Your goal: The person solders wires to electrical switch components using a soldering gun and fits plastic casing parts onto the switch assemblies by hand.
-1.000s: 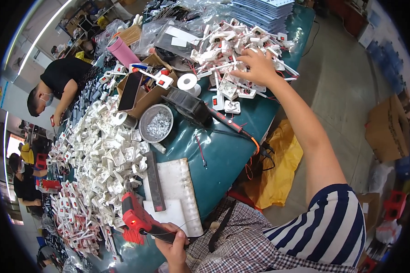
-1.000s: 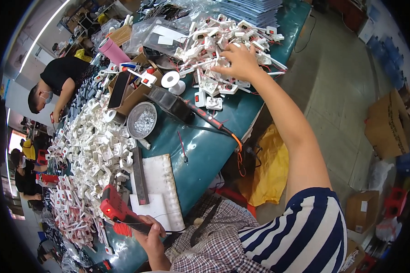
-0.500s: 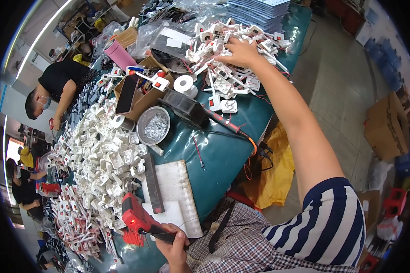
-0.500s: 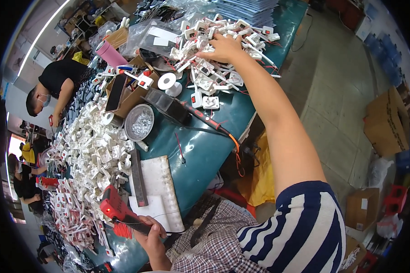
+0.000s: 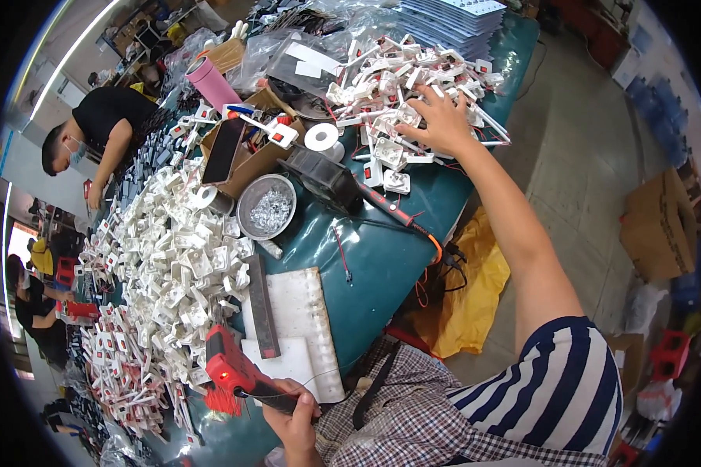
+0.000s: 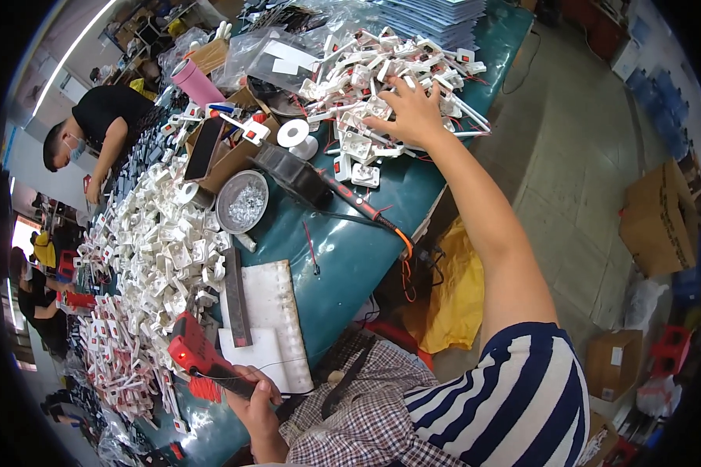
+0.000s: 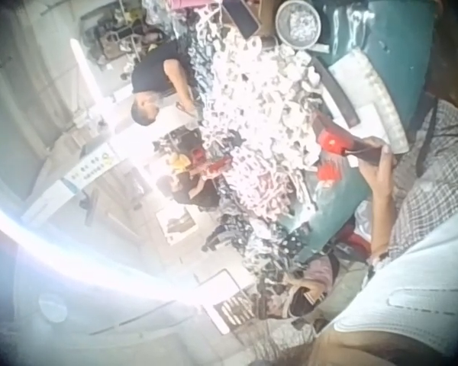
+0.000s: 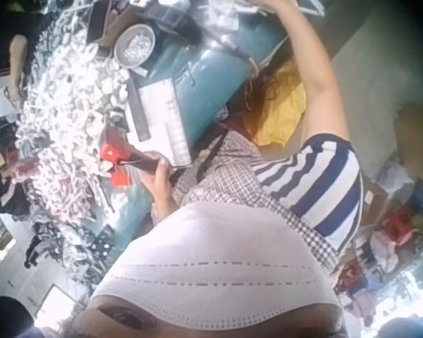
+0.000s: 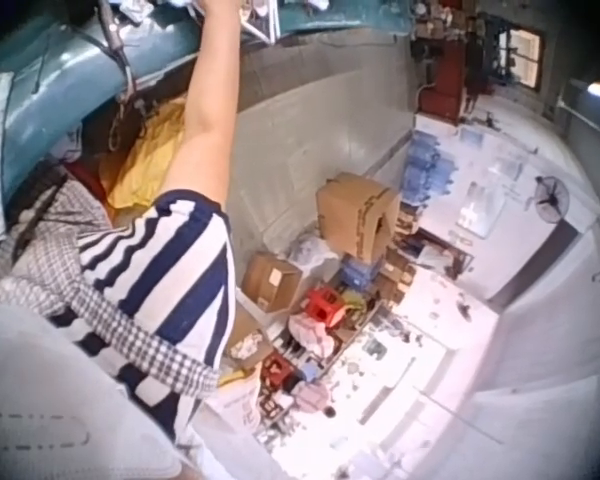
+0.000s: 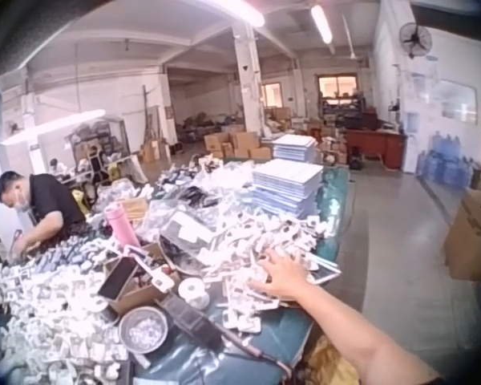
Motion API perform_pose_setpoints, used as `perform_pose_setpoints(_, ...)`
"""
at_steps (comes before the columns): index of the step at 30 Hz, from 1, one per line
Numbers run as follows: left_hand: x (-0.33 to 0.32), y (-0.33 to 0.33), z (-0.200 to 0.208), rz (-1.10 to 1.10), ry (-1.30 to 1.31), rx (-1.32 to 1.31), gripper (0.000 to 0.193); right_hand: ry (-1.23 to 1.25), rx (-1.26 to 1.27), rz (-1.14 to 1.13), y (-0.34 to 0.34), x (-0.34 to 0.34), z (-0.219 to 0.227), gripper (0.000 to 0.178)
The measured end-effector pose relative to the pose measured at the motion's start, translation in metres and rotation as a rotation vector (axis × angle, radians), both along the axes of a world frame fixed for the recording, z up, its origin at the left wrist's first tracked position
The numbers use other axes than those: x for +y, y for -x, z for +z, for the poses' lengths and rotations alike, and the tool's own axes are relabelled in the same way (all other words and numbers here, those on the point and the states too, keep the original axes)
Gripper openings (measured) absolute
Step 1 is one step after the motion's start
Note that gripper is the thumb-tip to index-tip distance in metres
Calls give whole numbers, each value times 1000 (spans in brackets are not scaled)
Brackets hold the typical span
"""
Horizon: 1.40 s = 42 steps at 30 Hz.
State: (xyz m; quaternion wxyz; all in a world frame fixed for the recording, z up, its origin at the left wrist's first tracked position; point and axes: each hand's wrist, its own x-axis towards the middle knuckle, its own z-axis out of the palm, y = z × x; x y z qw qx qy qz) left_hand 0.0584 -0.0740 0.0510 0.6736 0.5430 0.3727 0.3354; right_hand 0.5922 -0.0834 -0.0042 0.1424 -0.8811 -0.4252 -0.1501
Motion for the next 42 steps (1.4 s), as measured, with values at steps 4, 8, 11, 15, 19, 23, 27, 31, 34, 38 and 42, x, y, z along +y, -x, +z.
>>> perform_pose_setpoints(4,-1,3,-1,0,-19,14,23,73,84,25,-8,12,6,82)
perform_pose_setpoints(8,-3,6,1,-4,-13,-13,24,105,94,17,4,4,25,76)
perform_pose_setpoints(11,-6,9,2,-8,-41,-7,24,42,21,25,4,-6,21,67)
perform_pose_setpoints(15,-8,13,3,-21,-43,-12,24,-58,-96,87,4,-23,17,66)
perform_pose_setpoints(19,-15,19,7,12,-57,8,22,-415,-145,115,44,-40,39,35)
perform_pose_setpoints(23,-18,24,5,13,-73,254,19,-771,539,399,159,-70,78,18)
perform_pose_setpoints(27,-21,9,-1,71,-236,439,32,-327,1305,1128,271,-105,89,17)
perform_pose_setpoints(31,-26,-5,11,-68,-580,513,48,-82,1305,1101,338,-104,71,67)
perform_pose_setpoints(34,-34,4,2,-246,-703,469,51,-217,1422,915,370,-107,47,84)
perform_pose_setpoints(38,-39,15,-6,-464,-677,488,55,-430,1653,585,412,-81,71,105)
perform_pose_setpoints(42,-21,37,4,-462,-778,441,54,-555,1555,524,424,-84,62,95)
